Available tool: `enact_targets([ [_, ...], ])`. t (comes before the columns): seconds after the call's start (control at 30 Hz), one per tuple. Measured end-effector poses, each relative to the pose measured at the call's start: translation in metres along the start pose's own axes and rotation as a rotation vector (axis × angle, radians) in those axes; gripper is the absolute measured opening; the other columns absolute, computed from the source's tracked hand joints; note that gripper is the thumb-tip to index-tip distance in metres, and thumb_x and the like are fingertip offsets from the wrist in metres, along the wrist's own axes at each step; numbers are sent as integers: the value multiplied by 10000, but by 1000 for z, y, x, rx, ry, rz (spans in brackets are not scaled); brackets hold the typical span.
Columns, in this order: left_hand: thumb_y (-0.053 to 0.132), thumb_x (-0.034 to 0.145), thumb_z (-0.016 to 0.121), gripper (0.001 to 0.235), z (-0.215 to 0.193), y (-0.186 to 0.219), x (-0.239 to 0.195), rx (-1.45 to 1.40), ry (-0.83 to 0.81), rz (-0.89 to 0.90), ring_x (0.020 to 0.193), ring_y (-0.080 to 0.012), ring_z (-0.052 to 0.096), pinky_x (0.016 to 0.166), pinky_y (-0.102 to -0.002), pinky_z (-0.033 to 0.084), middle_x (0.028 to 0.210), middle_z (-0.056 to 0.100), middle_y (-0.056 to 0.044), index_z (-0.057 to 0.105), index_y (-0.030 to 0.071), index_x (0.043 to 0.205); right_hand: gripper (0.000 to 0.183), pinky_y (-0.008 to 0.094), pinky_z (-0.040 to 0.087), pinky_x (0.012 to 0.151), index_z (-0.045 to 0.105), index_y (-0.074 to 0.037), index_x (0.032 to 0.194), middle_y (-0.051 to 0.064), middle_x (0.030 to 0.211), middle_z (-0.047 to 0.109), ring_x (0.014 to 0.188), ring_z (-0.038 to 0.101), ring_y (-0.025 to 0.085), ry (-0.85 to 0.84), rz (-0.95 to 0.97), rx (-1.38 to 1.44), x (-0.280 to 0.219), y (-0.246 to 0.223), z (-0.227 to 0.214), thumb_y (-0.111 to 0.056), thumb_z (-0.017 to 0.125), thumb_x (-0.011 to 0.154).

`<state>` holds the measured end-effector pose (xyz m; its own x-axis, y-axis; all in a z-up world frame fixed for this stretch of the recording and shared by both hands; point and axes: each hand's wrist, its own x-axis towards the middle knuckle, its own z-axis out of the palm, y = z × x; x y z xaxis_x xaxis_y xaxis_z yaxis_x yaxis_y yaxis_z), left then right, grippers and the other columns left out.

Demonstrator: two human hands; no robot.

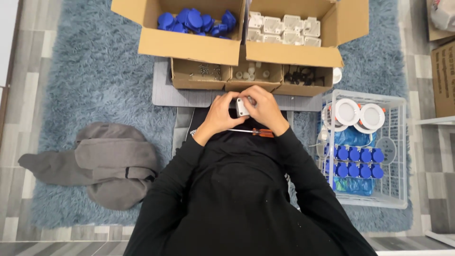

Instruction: Assembling or preparing small electrical components using a screwdriver while sitting on the floor.

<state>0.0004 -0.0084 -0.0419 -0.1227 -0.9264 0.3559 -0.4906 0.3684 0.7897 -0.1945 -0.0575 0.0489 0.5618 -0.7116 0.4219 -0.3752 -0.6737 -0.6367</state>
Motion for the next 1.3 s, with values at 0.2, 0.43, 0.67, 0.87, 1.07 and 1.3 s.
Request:
enact_targets([
  [0.2, 417, 687, 990, 776, 2, -1, -2, -9, -3, -3, 1109, -298, 754, 968, -407, 506, 1151, 779, -80, 634, 160, 1328, 153, 396, 569, 609, 794, -96, 1096, 94, 889, 711, 667, 684, 261, -8, 14, 13, -2, 3, 1, -19, 753, 970],
  [0.43, 425, 712, 978, 751, -1, 3, -2, -21, -31, -33, 1119, -305, 754, 995, -409, 501, 1143, 781, -94, 638, 145, 1320, 144, 409, 568, 597, 799, -97, 1069, 102, 887, 719, 660, 681, 278, -15, 42, 35, -2, 0, 0, -17, 751, 959],
  [0.67, 440, 719, 976, 751, -3, 5, 0, -17, -33, -43, 1136, -292, 753, 997, -412, 504, 1156, 782, -75, 628, 172, 1329, 138, 399, 573, 618, 804, -108, 1053, 90, 899, 727, 684, 688, 268, -28, 44, 73, -3, 5, -1, -16, 750, 966],
  [0.87, 430, 726, 967, 745, -1, 1, 0, -13, -39, -44, 1137, -293, 751, 991, -405, 496, 1168, 779, -78, 626, 171, 1337, 142, 403, 578, 617, 805, -107, 1068, 89, 906, 722, 693, 689, 270, -23, 28, 49, -4, 8, 1, -23, 760, 962],
  [1.07, 441, 737, 963, 745, -2, 1, -1, -14, -43, -43, 1143, -297, 750, 988, -411, 497, 1179, 778, -83, 623, 171, 1342, 139, 391, 578, 619, 799, -103, 1076, 83, 904, 721, 694, 691, 265, -10, 37, 51, -4, 9, 2, -20, 749, 976],
  [1.3, 431, 736, 969, 742, -1, 2, -2, -12, -30, -35, 1135, -292, 751, 987, -406, 502, 1169, 778, -80, 627, 167, 1339, 146, 394, 574, 598, 798, -99, 1080, 87, 901, 714, 674, 688, 274, 11, 23, 38, -4, 10, 5, -18, 751, 968],
])
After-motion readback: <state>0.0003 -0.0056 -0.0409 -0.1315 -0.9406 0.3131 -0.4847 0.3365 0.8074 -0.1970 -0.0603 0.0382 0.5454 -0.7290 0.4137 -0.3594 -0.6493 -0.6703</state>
